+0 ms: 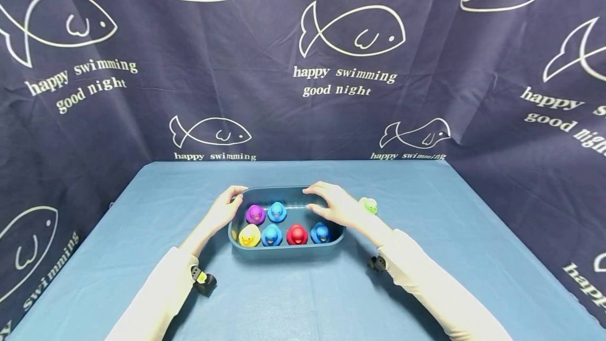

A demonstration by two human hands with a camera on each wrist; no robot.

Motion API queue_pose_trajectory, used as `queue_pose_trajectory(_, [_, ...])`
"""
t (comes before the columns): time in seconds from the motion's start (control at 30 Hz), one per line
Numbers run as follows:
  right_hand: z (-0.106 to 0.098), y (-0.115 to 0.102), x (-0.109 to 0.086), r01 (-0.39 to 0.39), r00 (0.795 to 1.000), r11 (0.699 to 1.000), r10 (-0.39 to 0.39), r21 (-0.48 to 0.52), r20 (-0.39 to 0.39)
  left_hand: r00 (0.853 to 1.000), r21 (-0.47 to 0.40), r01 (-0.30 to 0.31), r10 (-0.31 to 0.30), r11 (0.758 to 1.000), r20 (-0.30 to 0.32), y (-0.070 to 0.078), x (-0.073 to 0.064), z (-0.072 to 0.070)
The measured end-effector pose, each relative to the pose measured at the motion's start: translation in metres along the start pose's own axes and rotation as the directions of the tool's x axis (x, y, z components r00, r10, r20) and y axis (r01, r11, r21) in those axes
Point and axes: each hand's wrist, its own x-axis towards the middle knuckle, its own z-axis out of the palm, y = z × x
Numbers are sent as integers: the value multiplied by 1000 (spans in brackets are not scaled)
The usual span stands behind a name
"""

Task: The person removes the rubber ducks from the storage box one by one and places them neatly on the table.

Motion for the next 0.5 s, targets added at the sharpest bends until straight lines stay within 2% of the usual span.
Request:
queue_pose_trajectory(0.2, [8,-3,4,-20,999,1000,20,-8,30,1000,-3,-16,16,1000,-4,-2,0,1])
queue_pose_trajectory(0.5, [18,-11,12,-49,997,998,51,-40,65,1000,7,-5,5,1000,-4,-1,1,1])
